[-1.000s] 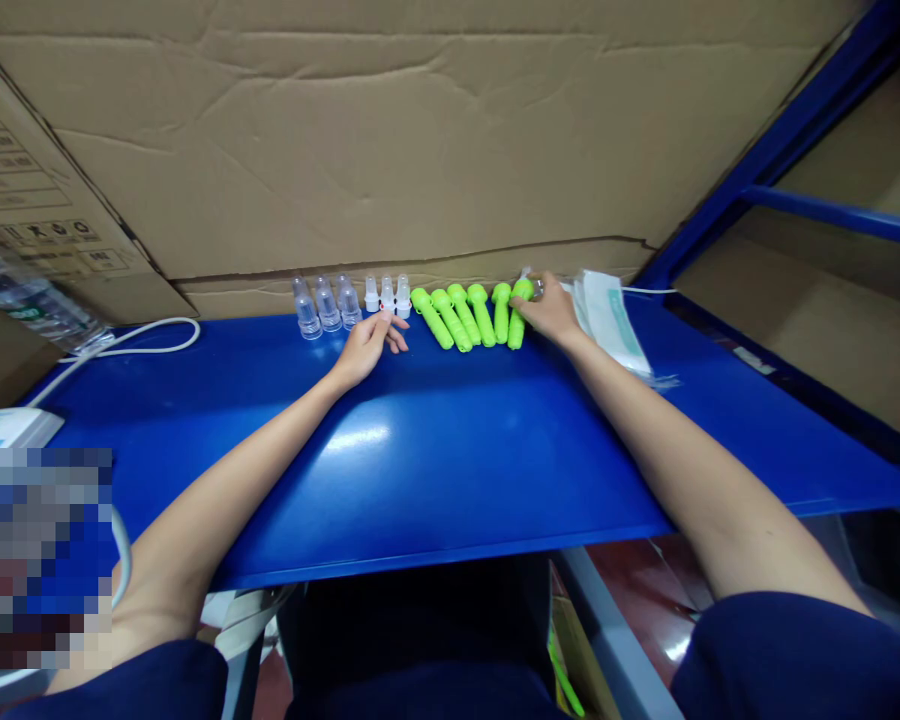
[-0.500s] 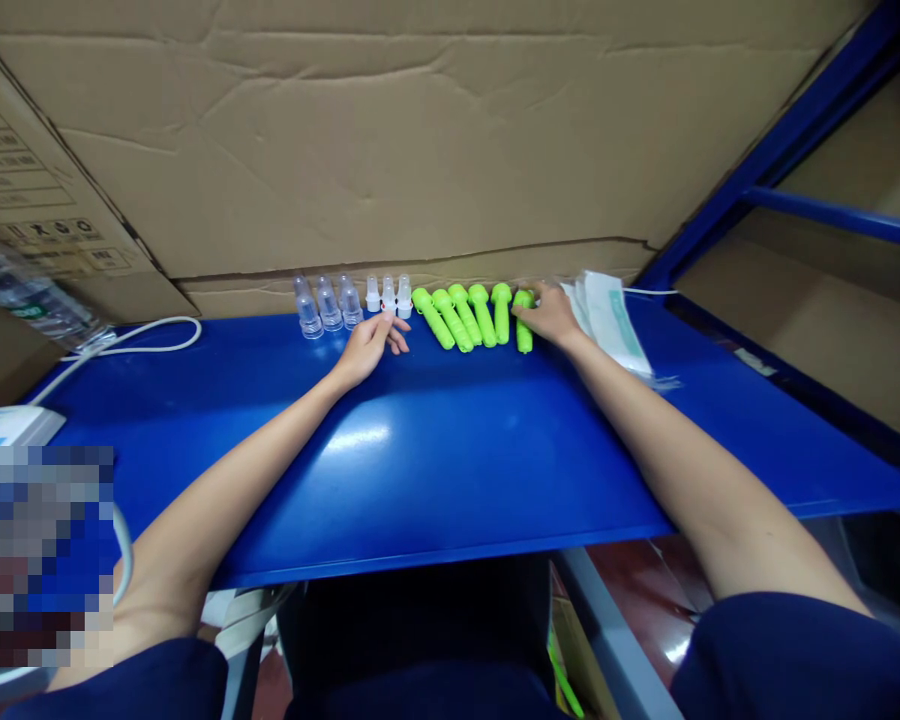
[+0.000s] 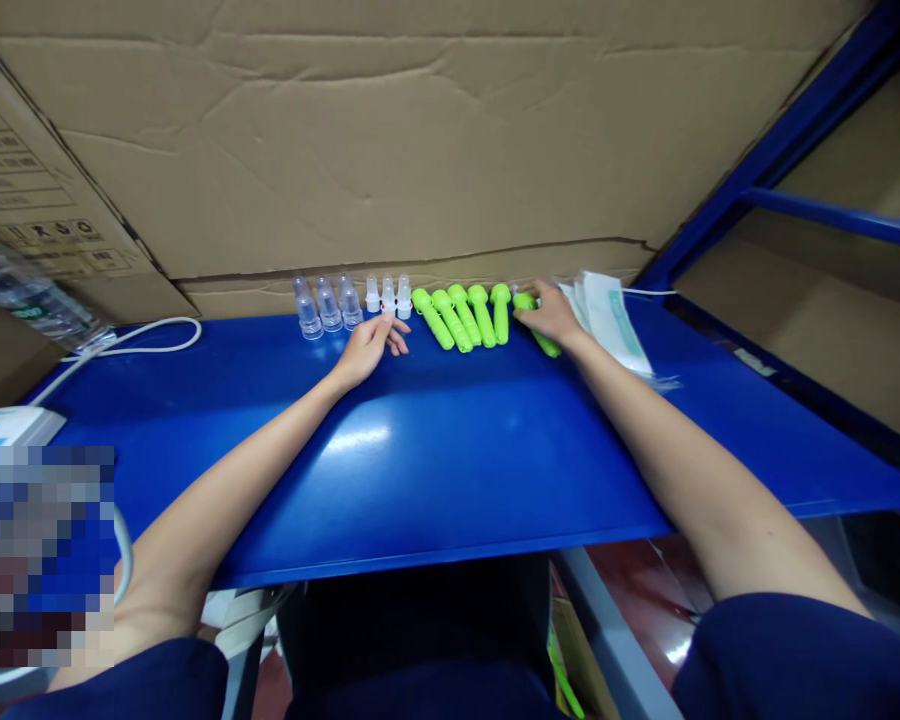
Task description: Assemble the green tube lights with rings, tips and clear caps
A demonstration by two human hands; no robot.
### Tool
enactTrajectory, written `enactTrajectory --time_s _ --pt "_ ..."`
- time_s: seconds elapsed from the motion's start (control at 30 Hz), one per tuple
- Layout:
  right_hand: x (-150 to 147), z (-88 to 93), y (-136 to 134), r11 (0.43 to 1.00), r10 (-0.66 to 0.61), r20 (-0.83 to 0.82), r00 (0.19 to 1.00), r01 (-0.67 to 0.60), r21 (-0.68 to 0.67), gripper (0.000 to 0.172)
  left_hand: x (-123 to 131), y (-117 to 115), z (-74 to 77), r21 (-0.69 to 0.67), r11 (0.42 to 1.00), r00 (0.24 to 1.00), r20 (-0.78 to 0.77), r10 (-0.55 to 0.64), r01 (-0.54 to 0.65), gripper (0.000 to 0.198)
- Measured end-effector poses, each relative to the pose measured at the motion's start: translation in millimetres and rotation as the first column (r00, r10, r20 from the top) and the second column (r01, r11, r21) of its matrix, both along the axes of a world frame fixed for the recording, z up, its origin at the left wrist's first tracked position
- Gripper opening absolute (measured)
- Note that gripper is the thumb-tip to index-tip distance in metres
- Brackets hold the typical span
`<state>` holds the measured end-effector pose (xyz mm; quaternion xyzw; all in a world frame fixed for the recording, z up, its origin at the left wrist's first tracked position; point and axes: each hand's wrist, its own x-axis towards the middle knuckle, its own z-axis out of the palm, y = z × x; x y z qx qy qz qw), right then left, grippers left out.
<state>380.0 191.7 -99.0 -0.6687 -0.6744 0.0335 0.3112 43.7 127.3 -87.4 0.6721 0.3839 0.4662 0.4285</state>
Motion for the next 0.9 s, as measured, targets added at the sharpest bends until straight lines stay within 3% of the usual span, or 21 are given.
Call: enactTrajectory --time_s 0.27,0.37,0.5,0.6,0.77,0.9 --pt "-6 3.3 -9 0.999 0.014 0.122 0.992 -0.02 0.043 0.047 0 0 -1.0 0.004 1.0 1.0 -0.007 -0.004 0.004 0.052" --pt "-13 6.8 -14 0.997 -0.067 0.159 0.985 0.061 0.042 0.045 -1 1 -1.6 -0.003 1.0 1.0 -0.01 -0.003 0.003 0.051" --pt "-26 11.6 -20 0.982 -0.152 0.261 0.953 0.115 0.151 0.052 -1 1 -2.1 -0.008 1.0 1.0 -0.006 -0.006 0.006 0.046" --pt "-37 12.5 -23 0.984 -0.091 0.322 0.942 0.036 0.172 0.054 -1 1 -2.0 0.009 1.0 1.0 -0.002 0.003 -0.003 0.043" --pt "-49 5.1 -19 0.998 0.047 0.309 0.95 -0.06 0.032 0.057 -1 2 -2.0 0.045 0.999 1.0 -0.002 0.02 -0.02 0.043" --pt "-52 6.8 -20 0.995 0.103 0.34 0.935 -0.096 -0.038 0.049 -3 4 -4.7 0.094 0.995 0.998 -0.047 0.034 -0.03 0.042"
